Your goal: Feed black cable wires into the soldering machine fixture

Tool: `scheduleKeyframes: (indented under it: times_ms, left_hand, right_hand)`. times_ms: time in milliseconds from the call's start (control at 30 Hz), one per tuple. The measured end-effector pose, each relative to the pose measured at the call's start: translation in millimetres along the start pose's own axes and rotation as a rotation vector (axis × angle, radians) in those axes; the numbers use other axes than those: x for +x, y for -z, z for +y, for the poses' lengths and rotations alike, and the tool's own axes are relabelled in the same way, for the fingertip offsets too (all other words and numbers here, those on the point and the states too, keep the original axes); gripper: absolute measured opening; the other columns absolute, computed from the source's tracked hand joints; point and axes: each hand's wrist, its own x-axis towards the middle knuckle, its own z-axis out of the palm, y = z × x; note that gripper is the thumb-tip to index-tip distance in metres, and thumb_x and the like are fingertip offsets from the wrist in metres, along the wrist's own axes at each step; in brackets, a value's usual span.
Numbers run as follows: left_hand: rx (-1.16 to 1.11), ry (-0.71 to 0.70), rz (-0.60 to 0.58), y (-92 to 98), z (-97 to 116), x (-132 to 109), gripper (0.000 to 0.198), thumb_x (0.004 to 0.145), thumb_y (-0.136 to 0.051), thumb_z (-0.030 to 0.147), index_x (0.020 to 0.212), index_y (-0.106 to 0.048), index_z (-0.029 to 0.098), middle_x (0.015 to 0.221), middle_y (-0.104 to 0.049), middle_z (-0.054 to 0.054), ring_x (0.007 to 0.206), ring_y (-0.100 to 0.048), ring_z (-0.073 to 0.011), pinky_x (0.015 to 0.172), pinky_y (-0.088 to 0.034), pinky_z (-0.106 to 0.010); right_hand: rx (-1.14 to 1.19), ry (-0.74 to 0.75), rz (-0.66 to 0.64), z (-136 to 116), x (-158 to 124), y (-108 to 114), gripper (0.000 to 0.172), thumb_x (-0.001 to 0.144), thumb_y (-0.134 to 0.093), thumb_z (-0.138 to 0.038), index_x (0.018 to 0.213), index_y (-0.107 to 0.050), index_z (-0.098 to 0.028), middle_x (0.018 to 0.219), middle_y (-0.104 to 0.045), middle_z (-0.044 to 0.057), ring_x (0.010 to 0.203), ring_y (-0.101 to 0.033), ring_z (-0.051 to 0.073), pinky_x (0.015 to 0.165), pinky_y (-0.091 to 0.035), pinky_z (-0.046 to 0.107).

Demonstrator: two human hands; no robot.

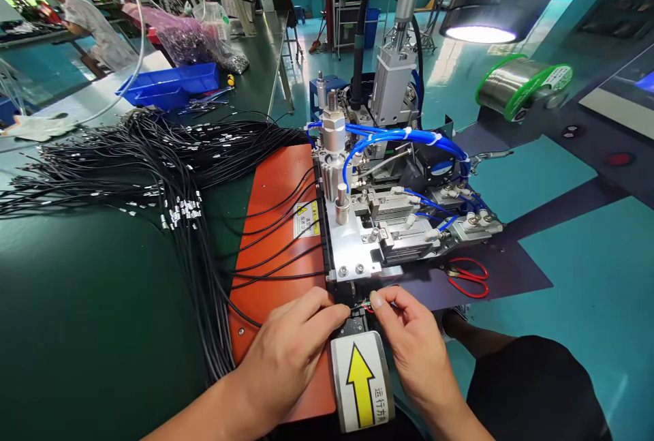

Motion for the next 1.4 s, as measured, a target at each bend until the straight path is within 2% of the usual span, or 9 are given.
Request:
scheduleKeyframes:
  times_ms: [933,1167,1400]
  left_hand:
    - [0.048,0.031,-0.006,-3.2,-0.8,-1.2,0.029,0.099,-0.037,0.010,0.106,-0.065,0.017,0.080,-0.051,-0.004,0.067,-0.049,-0.0157,0.059,-0.044,-0.024]
    - [0.122,-0.015,-0.009,-2.6,0.3,-2.3,0.031,0.102,-0.033,0.014,0.111,-0.063,0.016,0.083,-0.053,-0.005,0.068,-0.051,-0.0165,0.058,-0.046,-0.026]
    - [0.206,-0.070,0.015,-4.1,0.7,-1.8,0.030,0.103,-0.031,0.015,0.110,-0.060,0.014,0.085,-0.055,-0.006,0.070,-0.055,-0.0174,0.060,-0.050,-0.028]
  right_hand:
    - [-0.109,0.061,0.030,-0.6,-0.4,-0.7,0.036,0.088,-0.063,-0.053,0.082,-0.066,-0.018,0.068,-0.053,0.000,0.063,-0.043,0.014,0.054,-0.038,0.023]
    - [-0.152,0.052,0.067,-5.6,-0.7,-3.1,0.038,0.086,-0.064,-0.055,0.077,-0.064,-0.018,0.064,-0.051,-0.001,0.059,-0.043,0.013,0.052,-0.037,0.023]
    - [-0.129,0.039,0.058,0.0,-2.0,-2.7,0.037,0.087,-0.062,-0.056,0.079,-0.064,-0.020,0.065,-0.055,-0.001,0.059,-0.047,0.015,0.052,-0.038,0.023]
